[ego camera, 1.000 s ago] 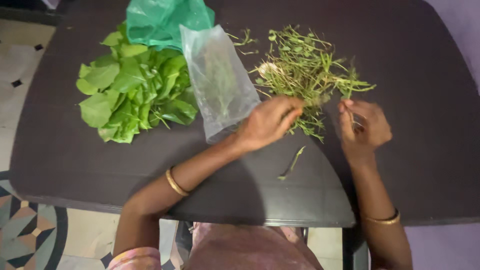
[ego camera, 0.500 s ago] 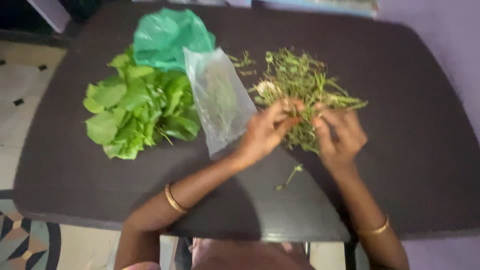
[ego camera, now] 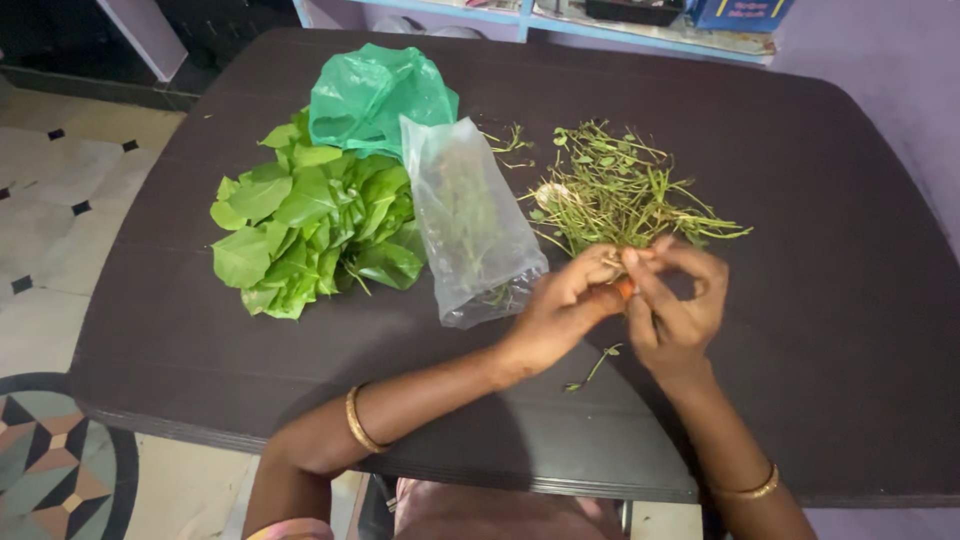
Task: The person sorts green leafy vegetables and thin stems on a table, separating them into piles and placing some into a clear plastic bag. The person handles the vegetables by hand, moving leaves and stems between piles and into the bag.
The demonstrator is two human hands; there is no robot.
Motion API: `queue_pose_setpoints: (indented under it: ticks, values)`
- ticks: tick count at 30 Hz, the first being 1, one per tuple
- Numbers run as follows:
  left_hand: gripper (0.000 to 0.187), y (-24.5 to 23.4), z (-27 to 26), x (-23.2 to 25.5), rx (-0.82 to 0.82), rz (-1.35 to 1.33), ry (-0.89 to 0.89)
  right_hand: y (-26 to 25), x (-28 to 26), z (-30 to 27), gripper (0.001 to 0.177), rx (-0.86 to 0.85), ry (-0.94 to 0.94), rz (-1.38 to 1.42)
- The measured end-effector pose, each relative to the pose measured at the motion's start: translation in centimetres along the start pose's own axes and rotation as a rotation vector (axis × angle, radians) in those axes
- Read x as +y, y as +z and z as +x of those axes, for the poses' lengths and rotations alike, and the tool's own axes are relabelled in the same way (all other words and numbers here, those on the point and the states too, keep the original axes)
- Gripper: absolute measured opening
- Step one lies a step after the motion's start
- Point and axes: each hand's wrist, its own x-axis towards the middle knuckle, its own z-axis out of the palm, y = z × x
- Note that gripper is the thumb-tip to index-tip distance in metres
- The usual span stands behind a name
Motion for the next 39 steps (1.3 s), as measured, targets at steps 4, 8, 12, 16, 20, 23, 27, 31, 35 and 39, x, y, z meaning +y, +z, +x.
queue_pose_setpoints:
  ticks: [4, 8, 12, 16, 20, 23, 27, 31, 35, 39]
  values:
    - [0.031, -0.1, 0.6, -0.8, -0.026, -0.207, 0.041, -0.2, 0.5, -0.2, 0.038, -0.084, -0.015, 0.110]
    - [0.027, -0.7, 0.2, -0.4, 0.031, 0.150, 0.148, -0.2, 0.4, -1.4, 0.046, -0.163, 0.144, 0.257]
    - [0.027, -2.8, -0.9, 1.4, 0.063, 0.495, 0.295, 0.2, 0.9, -2.9, 0.056, -0.290, 0.405, 0.524]
    - [0.031, -4.5, -2.3, 3.2, 0.056, 1.144, 0.693, 1.3, 1.2, -4.1, 0.043, -0.571, 0.636, 1.016]
    - [0.036, -7.3, -3.6, 6.5, -0.144, 1.488, 0.656, 2.0, 0.8, -3.9, 0.053, -0.960, 0.839, 1.045]
    - [0.056, -9.7, -4.4, 9.1, -0.164, 1.565, 0.659, 1.9, 0.2, -2.9, 0.051, -1.189, 0.640, 0.822]
    - [0.053, -10.7, -4.7, 9.4, -0.102, 1.648, 0.559, 2.8, -1.4, -2.0, 0.046, -1.217, 0.798, 0.762]
    - [0.042, -10.6, -5.1, 8.4, -0.021, 1.619, 0.532, 5.8, -2.6, -1.9, 0.046, -0.946, 1.127, 0.931]
    - [0.029, -10.7, -5.3, 8.0, 0.083, 1.608, 0.615, 8.4, -3.6, -1.6, 0.049, -0.679, 1.324, 1.152]
    - [0.012, -11.4, -4.9, 7.9, 0.291, 1.527, 0.638, 9.3, -4.3, -1.9, 0.052, -0.735, 1.356, 1.149]
